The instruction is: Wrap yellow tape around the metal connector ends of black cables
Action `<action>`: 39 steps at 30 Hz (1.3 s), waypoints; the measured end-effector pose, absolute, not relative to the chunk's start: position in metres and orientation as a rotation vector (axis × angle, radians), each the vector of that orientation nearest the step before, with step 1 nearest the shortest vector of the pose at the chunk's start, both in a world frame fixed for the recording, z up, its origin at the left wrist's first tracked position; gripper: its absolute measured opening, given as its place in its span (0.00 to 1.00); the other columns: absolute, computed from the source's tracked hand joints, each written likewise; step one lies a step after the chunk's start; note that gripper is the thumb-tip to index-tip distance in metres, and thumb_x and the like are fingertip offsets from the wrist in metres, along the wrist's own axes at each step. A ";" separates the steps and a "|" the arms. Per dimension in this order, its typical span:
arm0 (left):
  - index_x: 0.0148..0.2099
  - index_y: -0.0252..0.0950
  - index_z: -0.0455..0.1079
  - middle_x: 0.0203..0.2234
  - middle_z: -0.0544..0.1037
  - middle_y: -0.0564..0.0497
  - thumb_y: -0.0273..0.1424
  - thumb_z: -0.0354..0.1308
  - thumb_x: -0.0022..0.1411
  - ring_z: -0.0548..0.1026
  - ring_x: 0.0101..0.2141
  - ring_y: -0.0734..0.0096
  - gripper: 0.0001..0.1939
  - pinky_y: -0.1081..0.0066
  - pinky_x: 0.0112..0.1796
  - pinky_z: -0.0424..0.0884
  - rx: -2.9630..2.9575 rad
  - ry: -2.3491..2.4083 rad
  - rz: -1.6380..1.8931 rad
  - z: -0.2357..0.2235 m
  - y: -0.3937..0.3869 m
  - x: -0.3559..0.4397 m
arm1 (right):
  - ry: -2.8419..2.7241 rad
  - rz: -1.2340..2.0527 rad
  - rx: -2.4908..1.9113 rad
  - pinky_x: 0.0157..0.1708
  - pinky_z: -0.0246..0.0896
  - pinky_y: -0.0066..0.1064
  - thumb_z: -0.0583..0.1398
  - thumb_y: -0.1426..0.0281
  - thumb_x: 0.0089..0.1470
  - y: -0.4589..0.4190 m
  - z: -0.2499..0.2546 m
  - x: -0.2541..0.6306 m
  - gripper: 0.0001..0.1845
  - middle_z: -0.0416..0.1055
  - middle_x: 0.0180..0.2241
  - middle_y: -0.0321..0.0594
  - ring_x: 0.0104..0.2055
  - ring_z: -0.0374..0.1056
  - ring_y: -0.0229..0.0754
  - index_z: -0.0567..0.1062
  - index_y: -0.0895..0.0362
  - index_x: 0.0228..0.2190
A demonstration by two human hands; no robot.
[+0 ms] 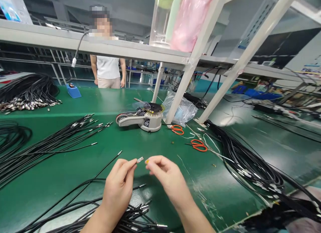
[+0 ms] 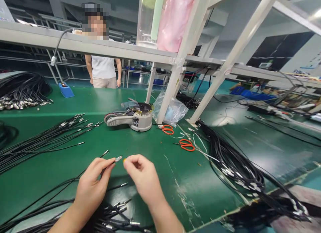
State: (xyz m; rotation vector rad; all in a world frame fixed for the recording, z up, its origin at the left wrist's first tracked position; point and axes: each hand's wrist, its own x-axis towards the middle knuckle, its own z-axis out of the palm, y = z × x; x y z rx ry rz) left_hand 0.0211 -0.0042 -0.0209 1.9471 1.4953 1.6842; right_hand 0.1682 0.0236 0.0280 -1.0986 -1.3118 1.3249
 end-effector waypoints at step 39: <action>0.54 0.42 0.63 0.34 0.72 0.49 0.17 0.48 0.60 0.69 0.35 0.70 0.22 0.69 0.35 0.68 2.291 1.406 1.730 -0.015 -0.015 0.019 | -1.143 1.352 -1.099 0.32 0.64 0.30 0.63 0.64 0.45 -0.002 0.020 0.137 0.11 0.73 0.24 0.39 0.29 0.68 0.39 0.75 0.60 0.24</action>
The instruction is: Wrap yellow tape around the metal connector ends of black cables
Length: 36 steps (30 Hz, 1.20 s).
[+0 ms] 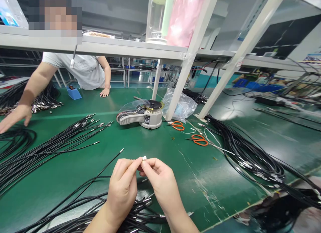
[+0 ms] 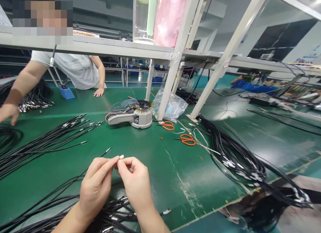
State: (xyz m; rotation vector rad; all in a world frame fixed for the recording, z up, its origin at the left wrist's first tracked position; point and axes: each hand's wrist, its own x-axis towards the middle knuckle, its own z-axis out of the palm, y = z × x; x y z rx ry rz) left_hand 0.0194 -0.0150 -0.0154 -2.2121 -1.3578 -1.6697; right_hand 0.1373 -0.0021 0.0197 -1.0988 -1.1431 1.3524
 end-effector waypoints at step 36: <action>0.30 0.37 0.68 0.23 0.71 0.54 0.36 0.49 0.61 0.68 0.23 0.74 0.12 0.75 0.23 0.64 -2.288 -2.196 -1.869 0.002 -0.018 0.022 | -1.209 1.228 -1.136 0.29 0.63 0.28 0.61 0.66 0.47 -0.007 0.008 0.141 0.08 0.71 0.24 0.37 0.27 0.66 0.39 0.74 0.59 0.25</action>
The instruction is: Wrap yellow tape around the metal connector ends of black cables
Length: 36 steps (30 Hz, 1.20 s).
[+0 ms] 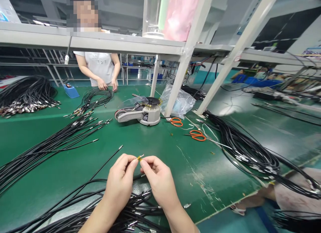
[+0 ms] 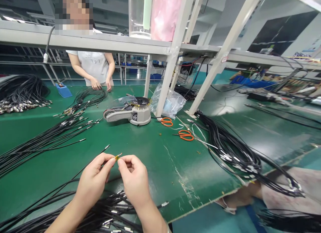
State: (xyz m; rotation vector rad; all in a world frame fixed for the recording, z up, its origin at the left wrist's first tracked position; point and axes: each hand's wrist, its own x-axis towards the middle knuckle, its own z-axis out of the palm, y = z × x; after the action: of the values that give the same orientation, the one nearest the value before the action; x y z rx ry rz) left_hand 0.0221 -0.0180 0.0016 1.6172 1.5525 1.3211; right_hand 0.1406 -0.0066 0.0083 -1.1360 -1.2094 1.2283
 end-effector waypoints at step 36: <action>0.22 0.29 0.67 0.10 0.54 0.61 0.33 0.61 0.49 0.47 0.10 0.87 0.12 0.82 0.09 0.53 0.807 0.562 0.702 0.009 -0.011 0.000 | -1.736 1.077 -0.626 0.34 0.61 0.28 0.62 0.71 0.49 0.001 0.006 0.167 0.04 0.67 0.29 0.36 0.32 0.64 0.37 0.73 0.55 0.30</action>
State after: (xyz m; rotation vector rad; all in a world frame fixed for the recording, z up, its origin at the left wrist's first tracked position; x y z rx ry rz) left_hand 0.0000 -0.0110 0.0090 0.8066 0.5623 0.7019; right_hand 0.1671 0.0010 0.0057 -0.6262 -1.7359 1.0769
